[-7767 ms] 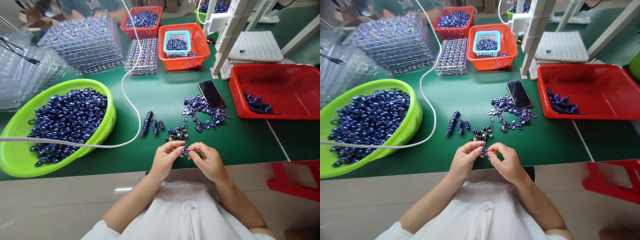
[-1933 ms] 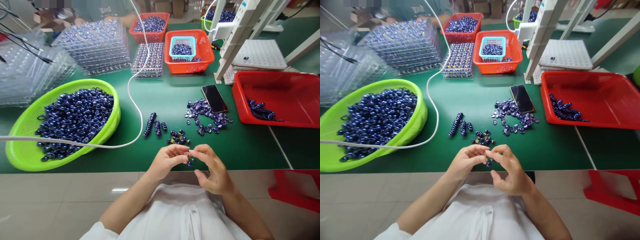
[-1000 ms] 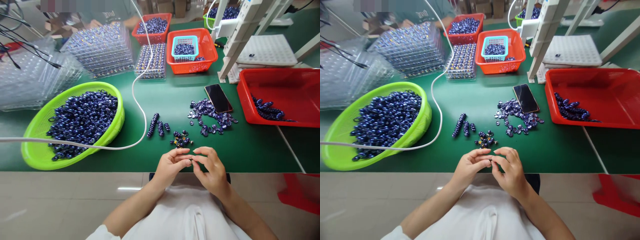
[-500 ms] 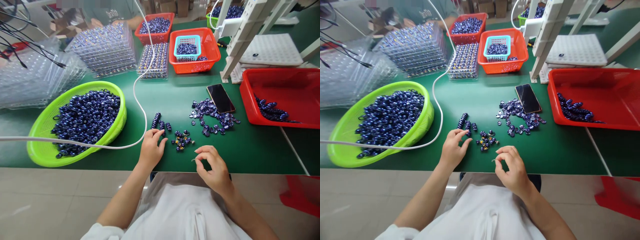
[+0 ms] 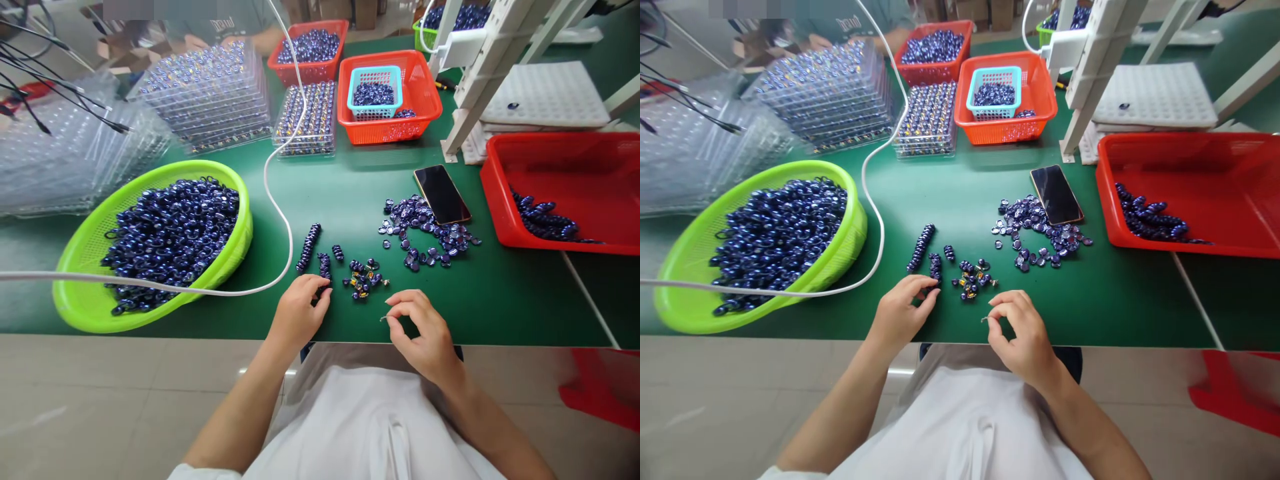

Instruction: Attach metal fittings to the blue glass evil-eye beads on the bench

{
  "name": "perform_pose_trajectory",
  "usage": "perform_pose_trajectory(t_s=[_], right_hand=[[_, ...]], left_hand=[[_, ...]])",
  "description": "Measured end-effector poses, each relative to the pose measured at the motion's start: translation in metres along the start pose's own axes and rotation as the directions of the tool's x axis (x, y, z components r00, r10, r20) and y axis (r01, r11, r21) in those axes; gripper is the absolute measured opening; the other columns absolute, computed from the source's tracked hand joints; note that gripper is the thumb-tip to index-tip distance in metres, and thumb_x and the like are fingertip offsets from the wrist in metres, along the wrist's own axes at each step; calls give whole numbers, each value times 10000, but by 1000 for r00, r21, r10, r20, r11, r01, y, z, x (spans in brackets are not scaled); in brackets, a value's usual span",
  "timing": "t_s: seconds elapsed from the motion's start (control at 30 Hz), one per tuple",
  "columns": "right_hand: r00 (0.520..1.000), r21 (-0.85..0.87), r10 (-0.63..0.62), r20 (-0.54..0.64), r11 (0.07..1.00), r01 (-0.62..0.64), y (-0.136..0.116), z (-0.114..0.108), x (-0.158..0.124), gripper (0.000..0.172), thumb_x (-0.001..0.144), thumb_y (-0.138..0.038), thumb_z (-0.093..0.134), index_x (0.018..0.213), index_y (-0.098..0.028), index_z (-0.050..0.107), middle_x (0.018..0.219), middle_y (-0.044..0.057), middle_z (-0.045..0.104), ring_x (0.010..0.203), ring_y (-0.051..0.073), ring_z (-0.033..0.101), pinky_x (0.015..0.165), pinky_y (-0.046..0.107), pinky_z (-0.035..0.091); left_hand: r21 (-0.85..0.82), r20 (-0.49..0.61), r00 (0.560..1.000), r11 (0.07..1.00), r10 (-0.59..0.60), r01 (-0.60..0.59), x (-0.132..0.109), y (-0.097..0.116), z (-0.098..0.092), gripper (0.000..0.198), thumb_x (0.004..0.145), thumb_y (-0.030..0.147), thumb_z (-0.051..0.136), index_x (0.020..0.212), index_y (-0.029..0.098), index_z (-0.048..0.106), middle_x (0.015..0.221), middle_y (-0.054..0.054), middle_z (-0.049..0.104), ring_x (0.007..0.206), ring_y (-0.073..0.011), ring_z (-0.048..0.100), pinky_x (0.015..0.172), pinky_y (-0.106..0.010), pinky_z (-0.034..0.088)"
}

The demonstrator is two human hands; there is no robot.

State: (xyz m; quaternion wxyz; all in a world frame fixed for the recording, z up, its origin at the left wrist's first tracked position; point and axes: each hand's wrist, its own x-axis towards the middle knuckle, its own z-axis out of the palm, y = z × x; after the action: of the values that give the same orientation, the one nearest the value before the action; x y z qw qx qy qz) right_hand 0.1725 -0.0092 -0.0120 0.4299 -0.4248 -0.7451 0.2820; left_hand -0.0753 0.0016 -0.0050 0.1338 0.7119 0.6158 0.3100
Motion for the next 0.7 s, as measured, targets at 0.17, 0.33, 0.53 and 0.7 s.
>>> perform_pose_trajectory(t_s=[0.17, 0.33, 0.53, 0.7], right_hand=[[995, 58, 102, 6, 993, -102, -5, 2, 1, 140, 856, -86, 570, 839, -225, 570, 986, 52, 653, 934, 204, 641, 832, 370, 515], [996, 170, 81, 39, 982, -86, -16, 2, 3, 161, 851, -76, 570, 864, -236, 574, 1053, 53, 677, 993, 210, 656, 861, 380, 533], [994, 161, -99, 33, 983, 93, -21, 1, 6, 252, 815, -13, 570, 922, -242, 561, 1095, 63, 685, 1002, 209, 646, 873, 408, 539], [987, 86, -152, 46, 985, 147, -21, 0, 5, 280, 804, -8, 585, 952, -244, 556, 1098, 69, 683, 1006, 215, 641, 872, 423, 543]], left_hand=[[-419, 1, 982, 892, -189, 172, -11, 19, -2, 194, 837, 215, 720, 1029, 193, 719, 1027, -68, 743, 850, -186, 715, 822, -317, 593], [-793, 294, 907, 452, -303, 408, -10, 40, 9, 291, 734, 209, 825, 1005, 163, 730, 1014, -91, 773, 920, -217, 728, 837, -323, 604], [-841, 480, 850, 163, -218, 517, -10, 42, 22, 318, 739, 199, 830, 1035, 182, 717, 1013, -82, 789, 958, -206, 730, 824, -296, 597], [-833, 508, 835, 126, -211, 538, -9, 46, 27, 299, 752, 240, 825, 1019, 164, 714, 1023, -100, 787, 889, -209, 738, 781, -305, 595]])
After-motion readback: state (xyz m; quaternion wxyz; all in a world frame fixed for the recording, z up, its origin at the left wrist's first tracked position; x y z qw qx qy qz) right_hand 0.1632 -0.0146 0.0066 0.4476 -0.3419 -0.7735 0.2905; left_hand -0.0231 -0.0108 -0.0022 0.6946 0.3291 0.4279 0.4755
